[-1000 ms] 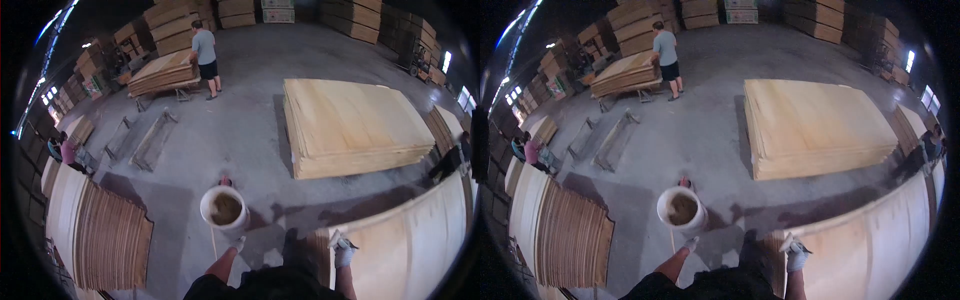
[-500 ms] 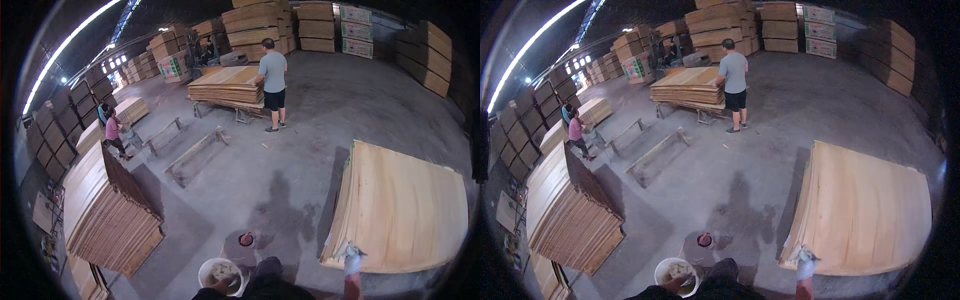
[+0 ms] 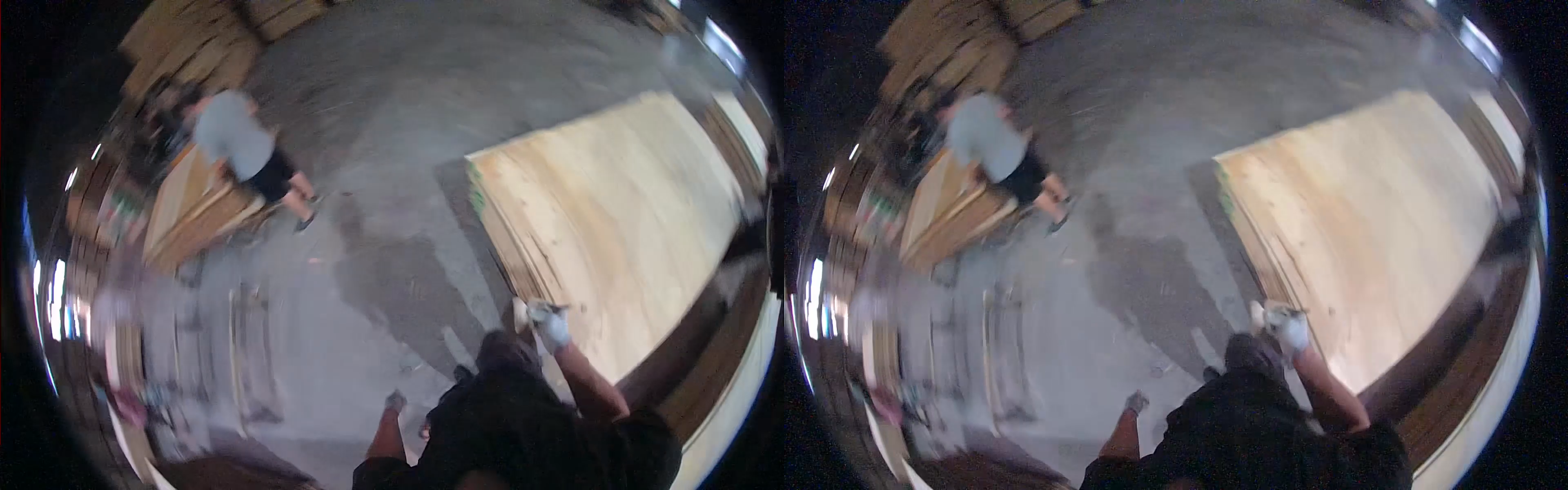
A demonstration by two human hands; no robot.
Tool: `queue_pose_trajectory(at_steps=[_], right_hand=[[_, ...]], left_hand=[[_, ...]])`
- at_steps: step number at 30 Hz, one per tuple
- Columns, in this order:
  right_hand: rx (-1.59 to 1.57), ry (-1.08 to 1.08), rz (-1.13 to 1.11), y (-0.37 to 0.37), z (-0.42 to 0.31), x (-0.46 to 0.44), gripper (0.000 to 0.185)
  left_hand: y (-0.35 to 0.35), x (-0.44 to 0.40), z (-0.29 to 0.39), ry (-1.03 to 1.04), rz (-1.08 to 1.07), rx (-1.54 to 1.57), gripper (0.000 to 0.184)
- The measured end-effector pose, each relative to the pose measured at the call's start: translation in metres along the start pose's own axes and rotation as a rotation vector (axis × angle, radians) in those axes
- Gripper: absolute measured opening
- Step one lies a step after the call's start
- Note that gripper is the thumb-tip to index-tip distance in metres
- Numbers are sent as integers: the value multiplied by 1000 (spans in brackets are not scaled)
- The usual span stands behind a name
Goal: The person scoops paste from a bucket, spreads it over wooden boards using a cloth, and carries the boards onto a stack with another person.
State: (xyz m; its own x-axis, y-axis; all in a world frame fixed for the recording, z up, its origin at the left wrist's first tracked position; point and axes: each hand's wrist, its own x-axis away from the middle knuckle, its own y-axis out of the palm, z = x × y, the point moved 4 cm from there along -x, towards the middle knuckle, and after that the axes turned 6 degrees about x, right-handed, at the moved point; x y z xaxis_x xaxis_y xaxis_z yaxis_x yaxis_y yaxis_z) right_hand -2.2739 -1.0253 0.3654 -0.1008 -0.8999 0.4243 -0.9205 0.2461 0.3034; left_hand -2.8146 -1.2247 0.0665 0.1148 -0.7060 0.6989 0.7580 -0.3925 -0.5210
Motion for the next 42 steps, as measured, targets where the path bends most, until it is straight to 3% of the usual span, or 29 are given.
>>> queue_pose_trajectory(at_steps=[1,2,6,9,10,12,13,15,20,23,25,28,30,31,34,37,39,40,41,42], right_hand=[[-65,72,108,19,-14,-19,23],[-164,62,145,13,-7,-38,23],[-272,-19,304,43,19,-202,21],[-109,-193,403,74,-26,-329,23],[-59,-237,431,90,-31,-353,24],[-389,-207,499,118,-45,-414,27],[-384,-222,523,126,-55,-442,30],[-348,-219,581,140,-77,-485,31],[-288,-345,750,162,-146,-598,32],[-166,-323,914,119,-99,-687,29],[-354,-215,1059,151,-104,-704,33],[-563,-163,1277,168,-35,-746,39],[-770,-111,1358,182,-35,-752,42],[-765,-102,1380,183,-34,-745,44],[-681,-42,1575,197,-42,-751,46],[-780,-286,1650,180,-52,-756,40],[-1105,-692,1662,145,-99,-789,39],[-757,-379,1950,119,-35,-797,38],[-361,-48,2153,83,18,-800,37],[-99,-103,2158,61,3,-790,31]], left_hand=[[-54,-47,16,-247,-15,520,60],[-108,-81,43,-252,82,675,62],[-264,-269,141,-104,194,746,71],[-307,-372,207,-261,23,807,69],[-324,-390,223,-308,-81,678,65],[-354,-435,263,-394,-302,419,58],[-381,-452,287,-236,-362,212,57],[-418,-495,340,-165,-402,62,54],[-506,-656,459,-195,-449,-54,47],[-551,-807,539,-281,-475,-37,43],[-580,-919,603,-433,-521,168,40],[-590,-1063,775,76,-349,-601,40],[-577,-1096,913,235,-197,-888,40],[-572,-1085,973,271,-153,-912,40],[-535,-1153,1108,345,-374,-588,48],[-478,-1165,1177,348,-586,-379,55],[-445,-1211,1194,252,-647,-504,55],[-455,-1231,1198,188,-661,-572,56],[-459,-1252,1200,208,-700,-875,57],[-470,-1273,1205,233,-732,-1178,57]])
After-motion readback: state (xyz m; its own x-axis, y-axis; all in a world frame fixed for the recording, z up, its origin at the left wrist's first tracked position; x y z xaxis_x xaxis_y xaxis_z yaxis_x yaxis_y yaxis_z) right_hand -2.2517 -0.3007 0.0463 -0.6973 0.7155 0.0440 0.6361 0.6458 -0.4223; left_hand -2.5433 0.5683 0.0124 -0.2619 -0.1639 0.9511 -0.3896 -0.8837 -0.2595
